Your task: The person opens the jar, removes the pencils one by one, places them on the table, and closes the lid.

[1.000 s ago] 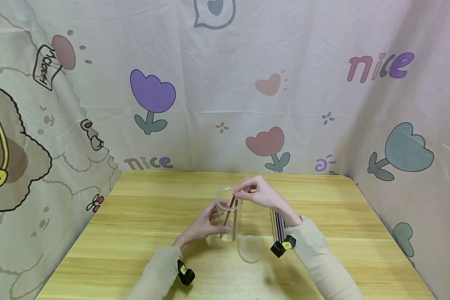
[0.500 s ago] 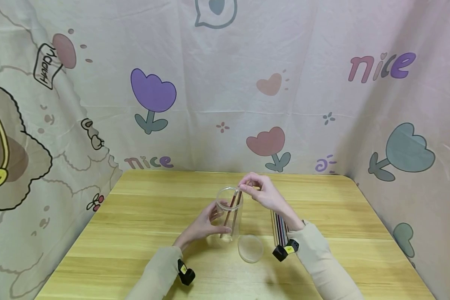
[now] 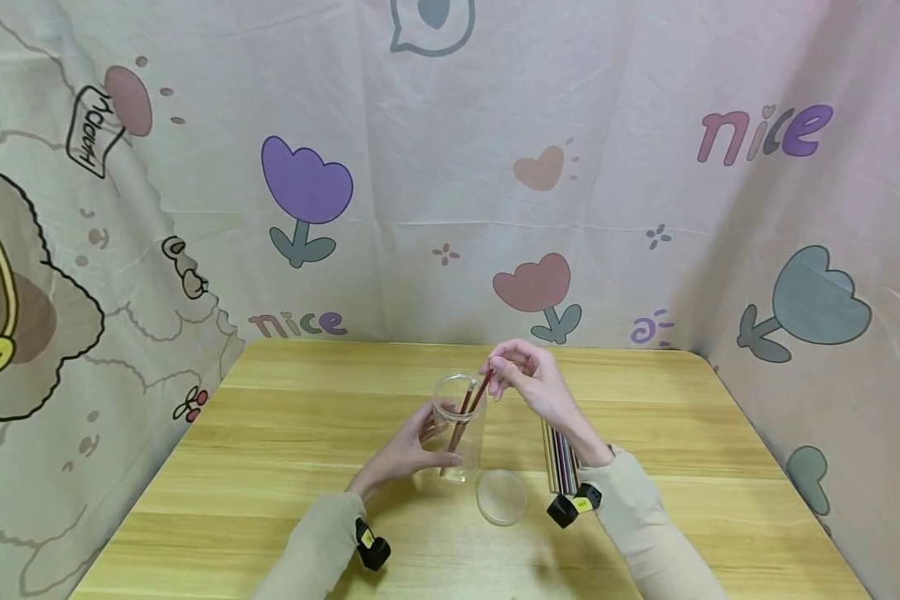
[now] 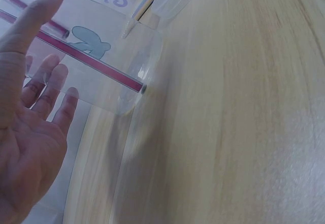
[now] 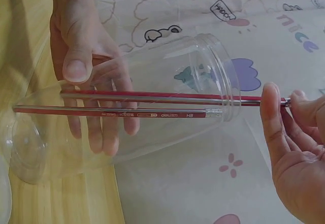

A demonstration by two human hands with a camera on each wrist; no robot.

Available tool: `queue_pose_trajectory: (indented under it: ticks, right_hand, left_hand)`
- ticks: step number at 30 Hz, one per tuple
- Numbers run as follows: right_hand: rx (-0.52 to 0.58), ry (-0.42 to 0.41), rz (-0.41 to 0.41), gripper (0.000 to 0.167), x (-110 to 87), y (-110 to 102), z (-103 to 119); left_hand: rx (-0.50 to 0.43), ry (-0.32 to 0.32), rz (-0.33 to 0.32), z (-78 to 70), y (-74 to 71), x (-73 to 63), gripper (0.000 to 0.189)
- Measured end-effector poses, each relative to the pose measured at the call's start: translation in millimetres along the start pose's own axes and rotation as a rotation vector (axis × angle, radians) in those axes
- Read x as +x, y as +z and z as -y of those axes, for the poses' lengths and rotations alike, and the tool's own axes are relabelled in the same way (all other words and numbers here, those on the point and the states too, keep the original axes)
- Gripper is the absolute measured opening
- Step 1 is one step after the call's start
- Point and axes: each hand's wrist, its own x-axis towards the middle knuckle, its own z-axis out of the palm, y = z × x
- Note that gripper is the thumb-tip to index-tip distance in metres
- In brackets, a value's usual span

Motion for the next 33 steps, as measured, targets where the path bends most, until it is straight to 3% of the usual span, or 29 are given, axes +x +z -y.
queue_pose_trajectory:
  ticks: [6, 10, 18, 22, 28, 33]
  right_hand:
    - [0.066, -0.007, -0.032, 0.011, -2.3, -3.7, 1.9]
    - [0.067, -0.020, -0.052, 0.016, -4.3, -7.2, 1.8]
    - [0.110, -0.166, -0.129, 0.024, -5.4, -9.4, -1.1]
    - [0.119, -0.196, -0.142, 0.027, -6.6, -11.4, -1.5]
    - [0.098, -0.222, -0.170, 0.019, -8.6, -18.3, 0.4]
    - [0.165, -0.302, -0.220, 0.016, -8.4, -22.2, 0.1]
  left_hand:
    - [-0.001, -0.004, -0.002, 0.1, -0.5, 0.1, 0.084]
    - [-0.003, -0.008, 0.000, 0.3, -0.8, 0.4, 0.082]
    - [-0.002, -0.038, -0.006, 2.6, -0.7, 0.2, 0.081]
    - [0.002, -0.026, -0.006, 2.8, -0.5, 0.1, 0.080]
    - [0.005, -0.002, -0.002, 1.8, -0.6, -0.9, 0.079]
    - [0.004, -0.018, 0.001, 1.5, -0.6, -0.5, 0.080]
